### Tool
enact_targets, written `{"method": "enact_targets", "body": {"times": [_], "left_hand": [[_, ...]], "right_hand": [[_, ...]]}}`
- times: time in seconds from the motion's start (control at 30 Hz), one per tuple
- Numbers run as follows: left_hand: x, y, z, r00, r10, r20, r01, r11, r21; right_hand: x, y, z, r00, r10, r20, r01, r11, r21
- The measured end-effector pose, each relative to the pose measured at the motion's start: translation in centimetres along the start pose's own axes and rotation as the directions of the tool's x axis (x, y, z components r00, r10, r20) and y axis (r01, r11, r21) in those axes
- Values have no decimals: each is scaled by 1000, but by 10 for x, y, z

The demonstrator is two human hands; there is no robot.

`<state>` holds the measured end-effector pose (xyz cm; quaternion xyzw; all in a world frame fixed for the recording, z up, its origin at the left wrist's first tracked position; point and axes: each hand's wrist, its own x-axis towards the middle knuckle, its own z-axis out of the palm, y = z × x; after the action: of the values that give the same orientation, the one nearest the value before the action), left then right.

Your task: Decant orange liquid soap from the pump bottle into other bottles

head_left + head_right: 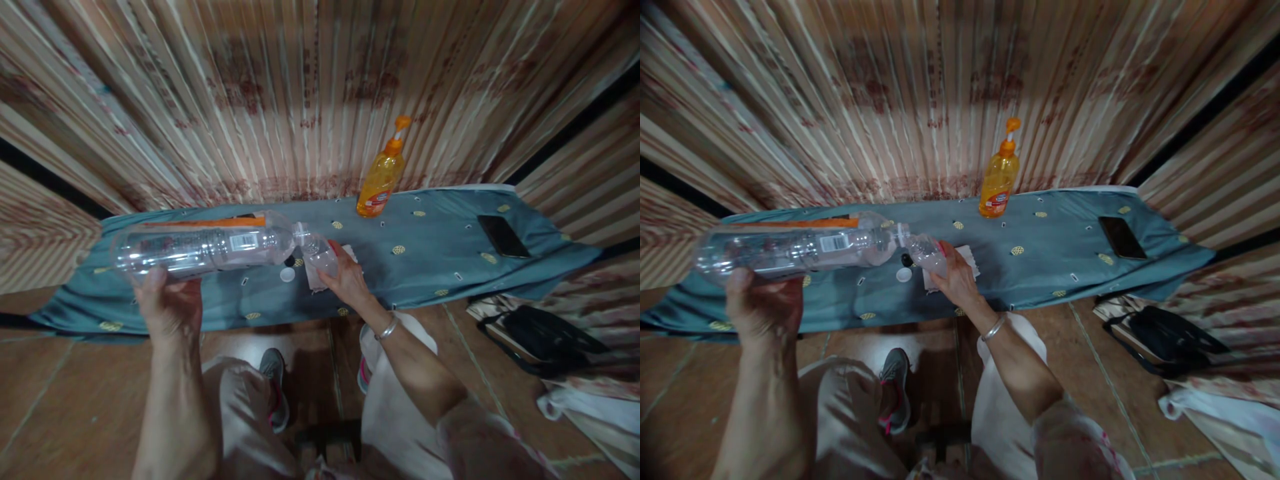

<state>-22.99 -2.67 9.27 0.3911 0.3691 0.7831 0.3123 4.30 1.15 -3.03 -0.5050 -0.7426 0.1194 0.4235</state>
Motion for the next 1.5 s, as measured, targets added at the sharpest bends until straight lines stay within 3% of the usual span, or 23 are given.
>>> {"method": "enact_targets", "body": {"times": [0.9, 1.5], "left_hand": [[0, 1, 2, 1000, -6, -13, 6, 1000, 27], [2, -3, -4, 1000, -16, -21, 15, 999, -46]], "right_hand": [[0, 0, 0, 1000, -4, -6, 3, 1000, -5], [0, 1, 2, 1000, 8, -13, -8, 1000, -1]]}}
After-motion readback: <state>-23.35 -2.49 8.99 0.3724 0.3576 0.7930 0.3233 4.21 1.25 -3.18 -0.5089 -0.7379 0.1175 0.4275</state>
